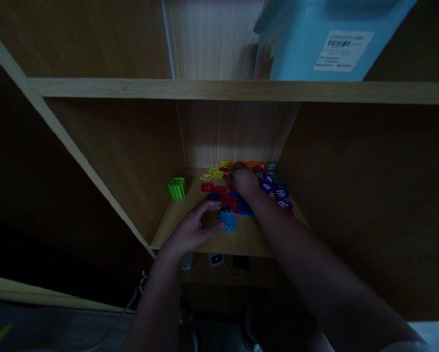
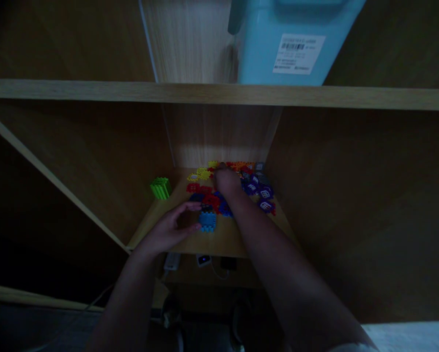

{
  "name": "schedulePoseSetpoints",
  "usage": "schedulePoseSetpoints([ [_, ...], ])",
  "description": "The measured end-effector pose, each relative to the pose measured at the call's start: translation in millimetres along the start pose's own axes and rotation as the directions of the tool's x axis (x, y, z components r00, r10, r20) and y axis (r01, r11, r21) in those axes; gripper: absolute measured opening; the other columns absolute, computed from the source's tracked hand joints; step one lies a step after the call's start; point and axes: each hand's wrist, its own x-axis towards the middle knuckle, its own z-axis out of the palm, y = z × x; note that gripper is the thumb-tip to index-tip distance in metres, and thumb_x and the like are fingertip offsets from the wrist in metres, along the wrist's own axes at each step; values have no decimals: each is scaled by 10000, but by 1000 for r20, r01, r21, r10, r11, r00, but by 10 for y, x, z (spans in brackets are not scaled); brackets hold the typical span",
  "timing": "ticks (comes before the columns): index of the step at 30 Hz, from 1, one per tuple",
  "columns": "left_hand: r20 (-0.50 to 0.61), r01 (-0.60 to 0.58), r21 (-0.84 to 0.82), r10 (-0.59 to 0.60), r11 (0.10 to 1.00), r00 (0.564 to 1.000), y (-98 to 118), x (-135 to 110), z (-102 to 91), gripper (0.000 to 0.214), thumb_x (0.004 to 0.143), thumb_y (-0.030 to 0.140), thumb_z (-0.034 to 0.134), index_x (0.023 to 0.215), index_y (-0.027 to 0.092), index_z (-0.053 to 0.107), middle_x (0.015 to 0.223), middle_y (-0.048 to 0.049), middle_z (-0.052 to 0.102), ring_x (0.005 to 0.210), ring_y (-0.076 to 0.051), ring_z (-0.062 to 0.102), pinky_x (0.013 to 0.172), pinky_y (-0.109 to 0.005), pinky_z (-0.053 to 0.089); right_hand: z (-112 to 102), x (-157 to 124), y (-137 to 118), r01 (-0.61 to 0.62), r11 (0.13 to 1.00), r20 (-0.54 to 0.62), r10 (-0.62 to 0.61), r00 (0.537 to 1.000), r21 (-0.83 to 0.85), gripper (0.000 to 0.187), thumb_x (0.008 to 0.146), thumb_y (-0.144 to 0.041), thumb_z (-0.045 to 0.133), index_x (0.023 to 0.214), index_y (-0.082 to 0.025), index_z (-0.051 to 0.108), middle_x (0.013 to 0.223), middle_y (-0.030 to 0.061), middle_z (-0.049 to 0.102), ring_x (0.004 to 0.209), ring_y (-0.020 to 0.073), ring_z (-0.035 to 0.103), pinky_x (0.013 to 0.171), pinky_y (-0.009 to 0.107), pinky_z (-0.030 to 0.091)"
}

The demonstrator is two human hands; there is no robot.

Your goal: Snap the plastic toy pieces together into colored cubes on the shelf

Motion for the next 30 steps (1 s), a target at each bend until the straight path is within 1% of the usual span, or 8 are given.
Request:
schedulePoseSetpoints([
  [3, -79, 2, 35, 1, 999, 997, 1, 12, -14, 379, 976, 421, 747, 1313, 259, 686, 1415, -75, 715, 1352, -265, 647, 1208, -469, 480, -134, -80, 40, -43, 994, -173, 60, 983, 101, 316, 1052, -300, 539, 1152, -121, 779, 1271, 200, 697, 1084, 277, 699, 926, 346, 535],
  [6, -201, 36, 36, -29, 999, 979, 29, 34, -9, 314, 1013, 477, 689, 1229, 256, 744, 1299, -63, 772, 1244, -266, 703, 1133, -453, 528, -324, -347, -15, 97, 965, -349, -6, 937, 245, 261, 1070, -309, 555, 1147, -172, 764, 1175, 137, 741, 1089, 265, 696, 972, 361, 533],
  [9, -299, 51, -116, -84, 992, 951, 109, 53, 43, 359, 1031, 553, 644, 1096, 226, 778, 1169, -66, 810, 1119, -251, 741, 1035, -406, 569, -435, -803, -203, 285, 929, -515, -129, 847, 236, 216, 1086, -324, 580, 1140, -229, 767, 1126, 96, 778, 1095, 269, 693, 998, 411, 535],
  [14, -337, 1, -420, -157, 907, 929, 283, 48, 171, 433, 981, 620, 692, 1063, 199, 755, 1012, -55, 805, 909, -208, 740, 834, -319, 590, -345, -1462, -569, 496, 852, -589, -315, 744, 171, 203, 1030, -265, 710, 1217, -332, 751, 1186, 16, 812, 1062, 254, 705, 929, 443, 555],
  [17, -303, 59, -416, -200, 907, 932, 361, 35, 195, 371, 950, 552, 759, 1078, 204, 767, 949, -30, 796, 809, -179, 713, 769, -289, 571, -290, -1611, -614, 490, 839, -604, -268, 751, 237, 257, 997, -219, 747, 1218, -351, 749, 1269, 20, 789, 1178, 268, 689, 1007, 479, 570],
  [21, -250, 121, -369, -224, 922, 942, 426, 36, 178, 355, 913, 530, 793, 1059, 207, 791, 857, -14, 778, 684, -151, 658, 637, -254, 527, -287, -1648, -455, 440, 775, -584, -115, 803, 452, 271, 983, -230, 768, 1227, -346, 738, 1460, 61, 688, 1303, 278, 676, 1066, 515, 594],
  [25, -192, 139, -359, -218, 923, 957, 453, 47, 181, 341, 899, 509, 805, 1066, 212, 806, 851, -20, 785, 674, -149, 659, 619, -253, 529, -269, -1657, -286, 441, 673, -484, -138, 864, 595, 248, 971, -259, 793, 1202, -325, 732, 1436, 54, 714, 1290, 251, 706, 1062, 486, 618],
  [30, -155, 104, -346, -166, 933, 974, 447, 31, 197, 292, 918, 476, 793, 1057, 220, 810, 915, -26, 809, 753, -160, 709, 678, -262, 565, -235, -1681, -238, 419, 636, -447, -128, 885, 648, 213, 953, -268, 817, 1148, -311, 741, 1392, 56, 741, 1249, 241, 729, 1043, 473, 623],
])
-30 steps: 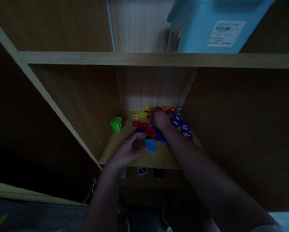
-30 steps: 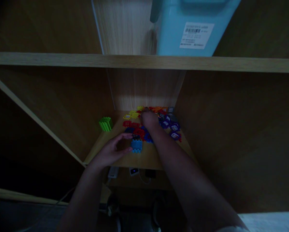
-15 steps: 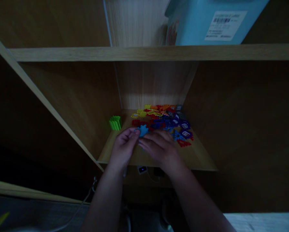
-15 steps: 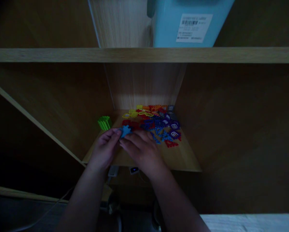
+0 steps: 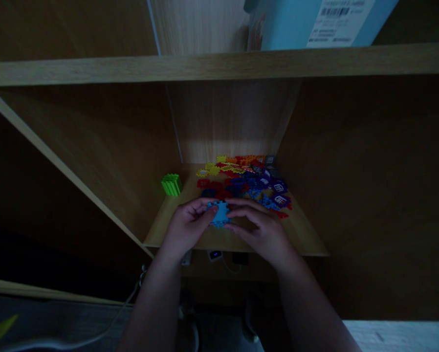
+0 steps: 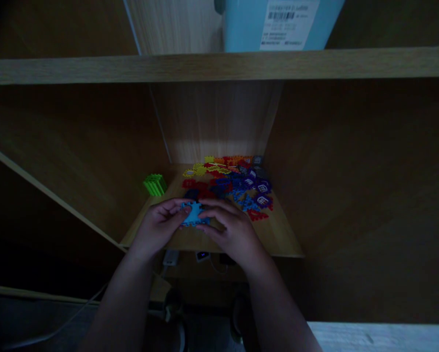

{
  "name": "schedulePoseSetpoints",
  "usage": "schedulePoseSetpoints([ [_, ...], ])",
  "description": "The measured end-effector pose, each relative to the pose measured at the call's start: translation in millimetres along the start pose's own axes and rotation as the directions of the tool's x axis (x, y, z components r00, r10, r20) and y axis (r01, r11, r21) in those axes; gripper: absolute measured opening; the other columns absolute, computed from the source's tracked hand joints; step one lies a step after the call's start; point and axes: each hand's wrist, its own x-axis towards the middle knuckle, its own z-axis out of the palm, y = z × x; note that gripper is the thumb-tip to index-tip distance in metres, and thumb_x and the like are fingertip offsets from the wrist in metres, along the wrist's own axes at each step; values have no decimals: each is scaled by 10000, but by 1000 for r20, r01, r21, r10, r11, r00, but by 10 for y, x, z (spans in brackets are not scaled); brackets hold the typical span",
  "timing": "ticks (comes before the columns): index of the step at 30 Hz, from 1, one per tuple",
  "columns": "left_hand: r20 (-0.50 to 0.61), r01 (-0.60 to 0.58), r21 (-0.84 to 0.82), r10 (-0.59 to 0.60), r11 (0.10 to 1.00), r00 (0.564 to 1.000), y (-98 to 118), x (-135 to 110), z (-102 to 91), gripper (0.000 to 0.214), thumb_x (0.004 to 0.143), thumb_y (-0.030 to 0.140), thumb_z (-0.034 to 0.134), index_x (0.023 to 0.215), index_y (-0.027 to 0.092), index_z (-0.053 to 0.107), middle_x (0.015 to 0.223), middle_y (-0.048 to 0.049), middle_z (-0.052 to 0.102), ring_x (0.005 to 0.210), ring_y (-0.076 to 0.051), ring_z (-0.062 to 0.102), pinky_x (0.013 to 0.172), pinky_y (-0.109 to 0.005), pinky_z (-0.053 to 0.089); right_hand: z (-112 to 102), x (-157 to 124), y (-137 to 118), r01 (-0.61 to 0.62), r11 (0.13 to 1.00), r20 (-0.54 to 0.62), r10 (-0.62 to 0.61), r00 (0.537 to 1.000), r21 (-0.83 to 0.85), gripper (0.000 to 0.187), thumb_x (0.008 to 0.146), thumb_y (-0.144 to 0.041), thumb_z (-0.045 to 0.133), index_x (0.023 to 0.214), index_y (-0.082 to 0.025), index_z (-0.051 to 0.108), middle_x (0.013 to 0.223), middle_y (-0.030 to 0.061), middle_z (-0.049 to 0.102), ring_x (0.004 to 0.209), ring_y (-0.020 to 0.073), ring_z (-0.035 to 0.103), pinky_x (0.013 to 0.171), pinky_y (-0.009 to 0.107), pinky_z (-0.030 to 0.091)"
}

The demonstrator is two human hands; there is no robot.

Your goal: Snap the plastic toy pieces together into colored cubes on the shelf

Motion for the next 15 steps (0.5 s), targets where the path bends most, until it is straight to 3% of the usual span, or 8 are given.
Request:
schedulePoseSetpoints([
  [5, 3, 2, 61, -2, 998, 1000, -11, -14, -22, 366, 937, 521, 769, 1126, 210, 797, 939, -44, 810, 786, -185, 730, 680, -280, 578, -1, 11, -8, -15, 1000, 4, 15, 1000, 12, 189, 929, -288, 841, 1083, -294, 731, 1318, 59, 758, 1181, 237, 745, 1003, 436, 621],
  [10, -71, -114, 174, 128, 978, 989, -78, 31, -146, 445, 978, 559, 717, 1252, 207, 725, 1228, -99, 775, 1137, -249, 723, 982, -376, 592, -26, -2, 102, -133, 991, -60, 133, 989, -1, 222, 910, -332, 853, 1016, -270, 668, 1200, 62, 770, 1098, 245, 745, 948, 408, 603],
  [12, -30, -146, 256, 159, 956, 987, -144, 51, -222, 472, 920, 519, 805, 1270, 218, 708, 1339, -102, 738, 1268, -268, 671, 1103, -420, 542, -26, -26, 183, -192, 981, -53, 192, 980, -4, 230, 914, -353, 846, 1010, -266, 657, 1163, 60, 774, 1060, 246, 746, 923, 398, 595],
  [15, 78, -116, 351, 94, 929, 992, -266, 66, -304, 688, 779, 441, 947, 1372, 245, 657, 1424, -93, 705, 1362, -291, 629, 1214, -479, 467, -3, -63, 285, -251, 968, -4, 251, 968, -4, 227, 916, -365, 842, 1025, -268, 668, 1137, 45, 778, 1041, 242, 745, 920, 386, 578],
])
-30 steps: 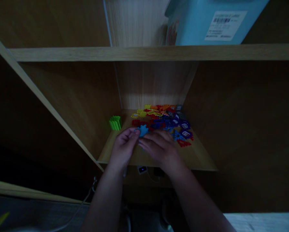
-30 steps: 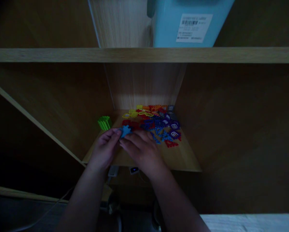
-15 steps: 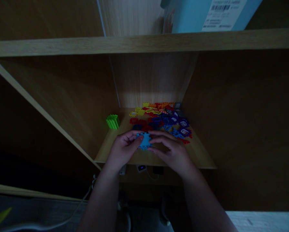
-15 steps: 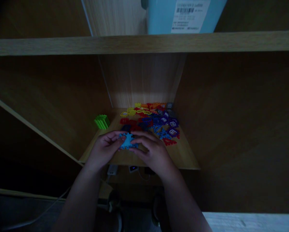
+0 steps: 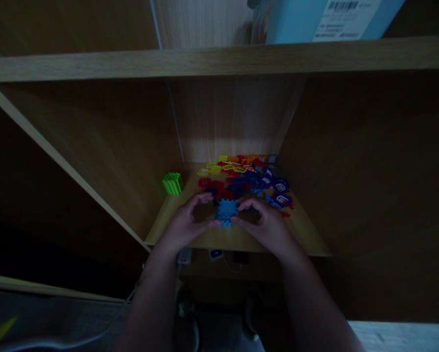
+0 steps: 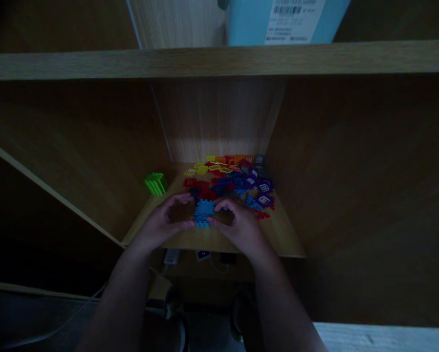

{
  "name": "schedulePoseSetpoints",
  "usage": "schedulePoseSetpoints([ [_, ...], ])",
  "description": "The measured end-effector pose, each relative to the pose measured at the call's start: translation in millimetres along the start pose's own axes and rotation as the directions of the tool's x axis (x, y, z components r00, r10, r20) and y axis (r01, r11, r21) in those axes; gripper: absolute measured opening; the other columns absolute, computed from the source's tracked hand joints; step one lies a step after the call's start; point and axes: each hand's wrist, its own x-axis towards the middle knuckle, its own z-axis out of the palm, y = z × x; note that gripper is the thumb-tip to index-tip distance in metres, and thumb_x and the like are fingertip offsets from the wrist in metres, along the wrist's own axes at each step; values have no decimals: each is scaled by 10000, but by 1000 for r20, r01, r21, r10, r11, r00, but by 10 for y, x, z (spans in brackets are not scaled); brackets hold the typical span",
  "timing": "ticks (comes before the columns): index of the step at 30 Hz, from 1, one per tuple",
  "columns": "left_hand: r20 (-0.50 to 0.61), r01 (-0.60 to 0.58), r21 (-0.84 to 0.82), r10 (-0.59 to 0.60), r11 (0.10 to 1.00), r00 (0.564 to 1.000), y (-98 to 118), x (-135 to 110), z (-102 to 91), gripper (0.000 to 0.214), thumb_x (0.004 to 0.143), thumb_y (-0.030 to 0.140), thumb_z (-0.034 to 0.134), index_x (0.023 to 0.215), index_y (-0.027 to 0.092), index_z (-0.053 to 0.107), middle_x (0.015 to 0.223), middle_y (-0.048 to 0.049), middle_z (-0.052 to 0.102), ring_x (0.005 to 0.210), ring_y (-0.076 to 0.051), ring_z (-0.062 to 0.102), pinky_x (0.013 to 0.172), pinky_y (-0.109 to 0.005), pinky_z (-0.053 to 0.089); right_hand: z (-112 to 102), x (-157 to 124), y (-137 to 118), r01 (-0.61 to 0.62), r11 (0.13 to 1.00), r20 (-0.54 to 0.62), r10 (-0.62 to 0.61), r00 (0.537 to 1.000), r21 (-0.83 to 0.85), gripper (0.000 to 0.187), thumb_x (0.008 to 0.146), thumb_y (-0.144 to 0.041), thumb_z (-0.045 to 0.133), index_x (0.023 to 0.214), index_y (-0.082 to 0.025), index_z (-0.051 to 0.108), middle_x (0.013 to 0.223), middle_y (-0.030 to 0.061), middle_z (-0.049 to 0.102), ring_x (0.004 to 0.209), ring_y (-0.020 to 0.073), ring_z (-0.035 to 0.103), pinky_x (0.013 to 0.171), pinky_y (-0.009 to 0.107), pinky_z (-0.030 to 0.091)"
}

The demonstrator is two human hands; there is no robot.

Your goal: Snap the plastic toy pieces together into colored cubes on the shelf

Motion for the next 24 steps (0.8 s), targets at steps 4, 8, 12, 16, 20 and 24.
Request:
schedulePoseSetpoints([
  [4, 100, 2, 64, -9, 998, 995, -133, -13, 37, 836, 738, 383, 983, 1470, 274, 593, 1514, -95, 656, 1424, -304, 602, 1264, -505, 425, 41, -4, 41, -17, 1000, 44, 16, 999, 12, 223, 908, -343, 849, 1033, -277, 676, 1151, 27, 777, 1088, 244, 741, 974, 396, 559],
  [8, 126, -30, 92, 18, 995, 992, -169, -10, 68, 809, 785, 371, 954, 1494, 286, 572, 1529, -100, 643, 1427, -305, 604, 1259, -519, 436, 62, 4, 24, -15, 1000, 69, 14, 998, 20, 220, 899, -300, 850, 1030, -283, 673, 1165, 16, 776, 1122, 245, 735, 1003, 402, 548],
  [12, 145, -47, 69, 36, 997, 989, -138, -3, 70, 750, 832, 320, 915, 1489, 273, 558, 1500, -87, 663, 1412, -276, 616, 1259, -497, 439, 73, 9, 21, -23, 1000, 92, 22, 996, 15, 207, 903, -291, 837, 1032, -282, 676, 1152, 21, 779, 1125, 248, 732, 1015, 409, 547],
  [16, 146, -37, 54, 28, 998, 989, -122, 3, 76, 727, 855, 292, 893, 1493, 270, 546, 1478, -75, 673, 1392, -253, 626, 1246, -473, 450, 75, 10, 24, -27, 999, 114, 24, 993, 18, 201, 908, -300, 831, 1039, -275, 681, 1138, 29, 776, 1119, 247, 729, 1003, 404, 551],
  [20, 141, -42, 53, 34, 998, 989, -136, 7, 76, 695, 864, 286, 880, 1478, 266, 555, 1443, -76, 692, 1363, -252, 644, 1230, -470, 462, 76, 9, 27, -25, 1000, 129, 25, 991, 1, 194, 919, -306, 822, 1051, -277, 683, 1133, 22, 772, 1094, 233, 730, 994, 390, 550],
  [24, 134, -46, 58, 38, 997, 990, -161, 7, 75, 688, 860, 286, 880, 1470, 273, 563, 1431, -71, 697, 1352, -255, 651, 1223, -472, 469, 74, 4, 33, -15, 1000, 134, 17, 991, -15, 208, 923, -309, 818, 1078, -278, 683, 1133, 19, 770, 1089, 230, 730, 981, 385, 556],
])
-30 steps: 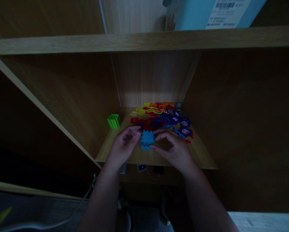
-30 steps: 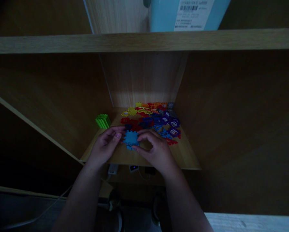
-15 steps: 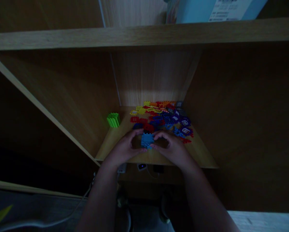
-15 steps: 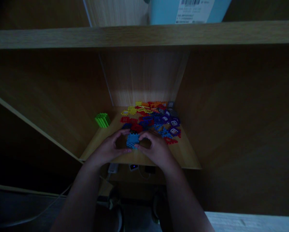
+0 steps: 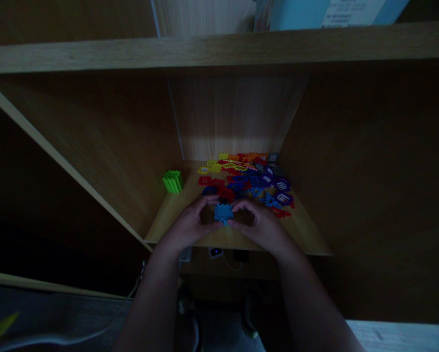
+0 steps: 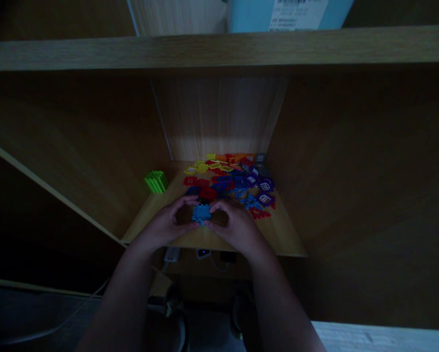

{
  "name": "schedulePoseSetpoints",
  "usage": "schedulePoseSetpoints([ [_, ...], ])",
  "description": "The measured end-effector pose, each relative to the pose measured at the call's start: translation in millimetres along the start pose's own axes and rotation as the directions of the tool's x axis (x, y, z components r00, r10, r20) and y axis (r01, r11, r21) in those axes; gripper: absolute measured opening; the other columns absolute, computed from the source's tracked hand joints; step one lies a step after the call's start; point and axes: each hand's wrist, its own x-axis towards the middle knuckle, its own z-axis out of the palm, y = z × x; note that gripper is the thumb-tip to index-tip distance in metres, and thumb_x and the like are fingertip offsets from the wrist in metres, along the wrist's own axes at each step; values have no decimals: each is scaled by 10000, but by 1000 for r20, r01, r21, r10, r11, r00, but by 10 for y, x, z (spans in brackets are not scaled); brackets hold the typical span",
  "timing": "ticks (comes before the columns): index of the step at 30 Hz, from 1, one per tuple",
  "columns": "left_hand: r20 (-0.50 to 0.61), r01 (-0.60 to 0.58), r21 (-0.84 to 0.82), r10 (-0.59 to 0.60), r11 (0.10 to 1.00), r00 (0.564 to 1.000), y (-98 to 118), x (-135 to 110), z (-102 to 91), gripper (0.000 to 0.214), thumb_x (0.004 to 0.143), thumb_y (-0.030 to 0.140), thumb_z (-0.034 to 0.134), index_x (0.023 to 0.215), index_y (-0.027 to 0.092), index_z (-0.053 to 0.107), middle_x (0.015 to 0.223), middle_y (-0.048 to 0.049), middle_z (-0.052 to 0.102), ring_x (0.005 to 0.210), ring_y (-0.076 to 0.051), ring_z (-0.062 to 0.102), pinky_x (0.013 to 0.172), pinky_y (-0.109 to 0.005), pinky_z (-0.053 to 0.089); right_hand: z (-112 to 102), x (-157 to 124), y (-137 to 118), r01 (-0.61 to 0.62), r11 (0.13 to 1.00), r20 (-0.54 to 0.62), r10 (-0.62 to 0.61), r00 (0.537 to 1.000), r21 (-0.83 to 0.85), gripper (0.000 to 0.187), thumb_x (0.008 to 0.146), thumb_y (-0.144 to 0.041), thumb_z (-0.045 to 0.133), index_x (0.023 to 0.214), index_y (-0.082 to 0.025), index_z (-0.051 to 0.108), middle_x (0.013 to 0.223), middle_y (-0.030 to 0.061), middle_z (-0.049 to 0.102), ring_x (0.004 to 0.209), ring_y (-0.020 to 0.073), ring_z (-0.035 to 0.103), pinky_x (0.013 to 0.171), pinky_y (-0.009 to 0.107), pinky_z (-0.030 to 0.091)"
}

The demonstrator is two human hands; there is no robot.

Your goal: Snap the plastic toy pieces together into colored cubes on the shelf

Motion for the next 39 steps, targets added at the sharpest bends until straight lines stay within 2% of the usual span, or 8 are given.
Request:
schedulePoseSetpoints([
  [11, 10, -12, 0, 12, 1000, 1000, -18, -5, 2, 657, 881, 307, 859, 1469, 281, 567, 1448, -80, 685, 1370, -265, 639, 1230, -492, 464, -19, 4, -8, 8, 999, -18, -9, 1000, -46, 196, 956, -377, 776, 1095, -277, 682, 1158, 39, 765, 1108, 245, 714, 993, 400, 550],
  [14, -1, -3, 1, 3, 1000, 1000, -22, -12, 0, 680, 880, 316, 861, 1487, 293, 555, 1449, -73, 683, 1365, -263, 640, 1229, -495, 469, -115, 16, 4, -72, 984, -173, 43, 984, -166, 159, 1049, -400, 624, 1048, -255, 688, 1102, 68, 768, 1066, 264, 710, 970, 417, 542],
  [16, 0, 9, 8, -9, 1000, 1000, -20, -14, -2, 695, 878, 328, 865, 1496, 303, 547, 1457, -66, 678, 1371, -263, 635, 1235, -500, 464, -190, 17, 57, -159, 941, -326, 55, 944, -299, 219, 1077, -383, 544, 1035, -235, 700, 1070, 102, 770, 1039, 295, 700, 970, 455, 531],
  [18, 7, 15, 22, -15, 1000, 1000, -16, -13, -6, 684, 885, 341, 860, 1492, 304, 548, 1457, -64, 678, 1373, -263, 633, 1240, -507, 458, -244, 15, 131, -220, 880, -402, 36, 915, -422, 239, 1072, -357, 522, 1047, -217, 714, 1076, 130, 773, 1033, 325, 689, 990, 497, 518],
  [21, 6, 4, 39, -5, 999, 1000, -12, -7, -10, 664, 897, 348, 848, 1488, 304, 550, 1448, -68, 681, 1364, -265, 637, 1242, -521, 452, -250, 15, 211, -197, 839, -325, 26, 945, -508, 262, 1071, -318, 498, 1103, -206, 734, 1149, 146, 776, 1106, 346, 677, 1052, 531, 497],
  [24, 5, -2, 35, 2, 999, 1000, -8, -7, -11, 668, 895, 351, 852, 1490, 308, 550, 1440, -70, 685, 1360, -266, 639, 1234, -519, 457, -188, 20, 219, -114, 861, -187, 22, 982, -495, 296, 1076, -300, 491, 1226, -215, 732, 1284, 140, 760, 1258, 349, 641, 1135, 546, 469],
  [29, 10, -5, 40, 5, 999, 1000, 15, -10, -17, 659, 894, 347, 851, 1482, 303, 556, 1442, -69, 685, 1364, -262, 638, 1231, -503, 458, -120, 6, 190, -67, 872, -86, 29, 996, -484, 378, 1055, -399, 590, 1373, -218, 683, 1402, 157, 714, 1389, 370, 577, 1182, 585, 450],
  [39, 12, 30, 17, -30, 999, 999, 33, 2, -9, 657, 883, 340, 857, 1467, 283, 563, 1432, -73, 693, 1359, -264, 644, 1233, -498, 460, -170, 16, 225, -103, 863, -67, 80, 995, -495, 180, 996, -361, 716, 1099, -216, 739, 1152, 128, 765, 1159, 344, 659, 1053, 506, 514],
])
